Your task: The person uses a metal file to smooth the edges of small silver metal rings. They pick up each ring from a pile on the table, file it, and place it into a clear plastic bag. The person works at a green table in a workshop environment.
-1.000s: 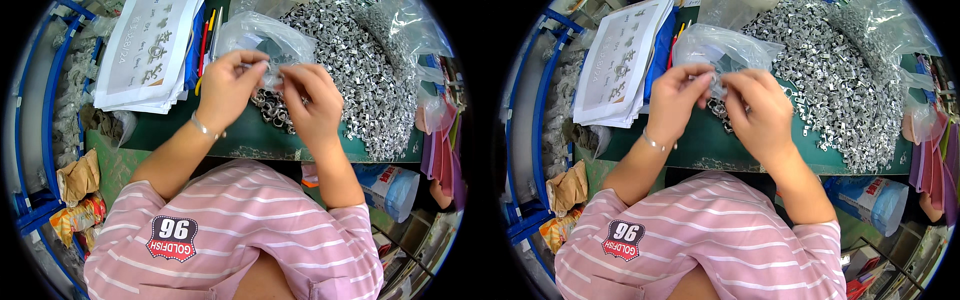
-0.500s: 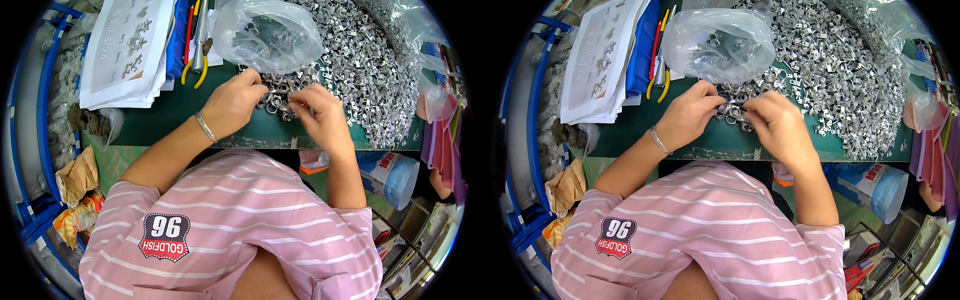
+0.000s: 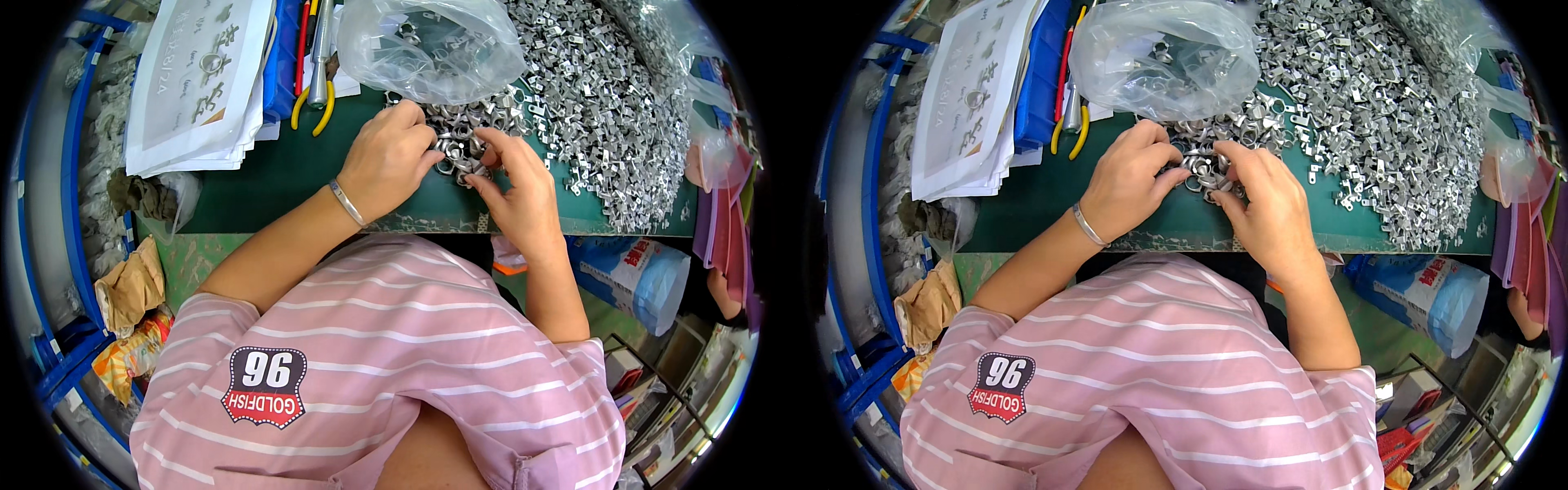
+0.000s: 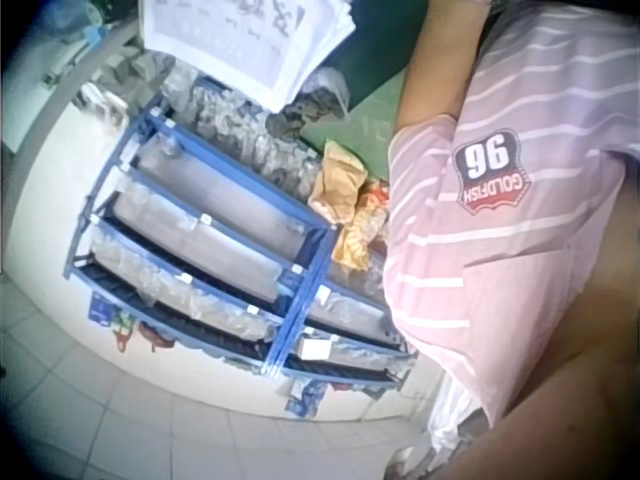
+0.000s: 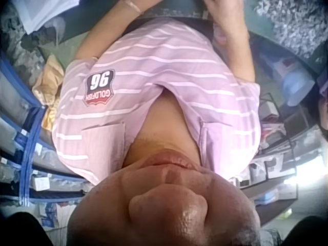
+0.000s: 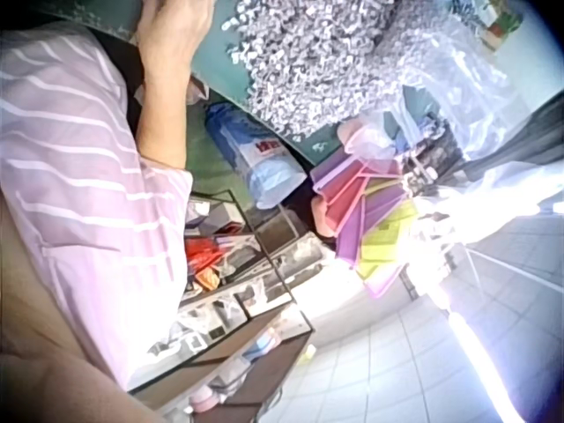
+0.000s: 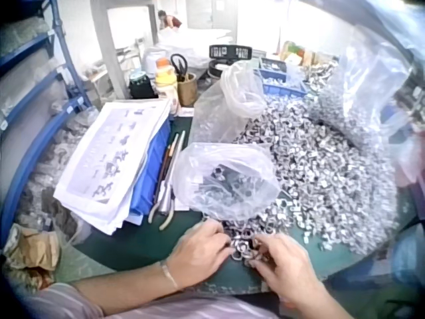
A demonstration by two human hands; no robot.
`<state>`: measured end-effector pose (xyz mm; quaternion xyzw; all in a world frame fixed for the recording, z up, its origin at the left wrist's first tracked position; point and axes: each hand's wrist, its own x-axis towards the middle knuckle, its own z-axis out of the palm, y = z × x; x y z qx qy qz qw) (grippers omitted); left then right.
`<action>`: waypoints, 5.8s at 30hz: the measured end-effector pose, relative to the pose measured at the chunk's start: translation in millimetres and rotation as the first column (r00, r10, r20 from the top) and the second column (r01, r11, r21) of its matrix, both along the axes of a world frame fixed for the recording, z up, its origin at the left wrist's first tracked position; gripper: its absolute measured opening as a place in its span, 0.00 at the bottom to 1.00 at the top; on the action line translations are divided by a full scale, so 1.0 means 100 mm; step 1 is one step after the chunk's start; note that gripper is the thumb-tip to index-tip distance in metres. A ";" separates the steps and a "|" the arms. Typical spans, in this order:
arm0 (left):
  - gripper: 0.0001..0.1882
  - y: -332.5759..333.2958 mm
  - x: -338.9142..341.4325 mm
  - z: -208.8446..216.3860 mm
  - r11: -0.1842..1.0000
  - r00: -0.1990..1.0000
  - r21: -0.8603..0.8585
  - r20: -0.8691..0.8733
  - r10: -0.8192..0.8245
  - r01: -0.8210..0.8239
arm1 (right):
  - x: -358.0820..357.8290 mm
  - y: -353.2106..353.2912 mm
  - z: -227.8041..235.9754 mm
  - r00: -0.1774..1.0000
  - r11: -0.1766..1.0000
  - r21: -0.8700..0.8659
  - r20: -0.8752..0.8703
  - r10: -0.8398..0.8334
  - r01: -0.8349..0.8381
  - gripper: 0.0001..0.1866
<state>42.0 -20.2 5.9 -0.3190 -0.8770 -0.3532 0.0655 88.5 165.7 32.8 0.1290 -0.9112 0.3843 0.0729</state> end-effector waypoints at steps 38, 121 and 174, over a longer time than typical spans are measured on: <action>0.15 -0.10 -0.33 0.53 0.834 0.916 0.472 0.390 0.093 -0.285 | -0.34 -0.15 0.30 0.953 0.640 -0.721 0.298 -0.059 0.266 0.09; 0.08 -0.12 0.17 0.20 0.572 0.700 0.753 0.598 -0.390 -0.324 | -0.11 -0.14 0.07 0.880 0.427 -0.853 0.420 0.219 0.301 0.07; 0.10 -0.16 -0.18 0.23 0.978 0.995 0.190 0.074 0.069 -0.082 | -0.53 -0.24 0.19 0.994 0.991 -0.137 -0.110 -0.024 0.009 0.05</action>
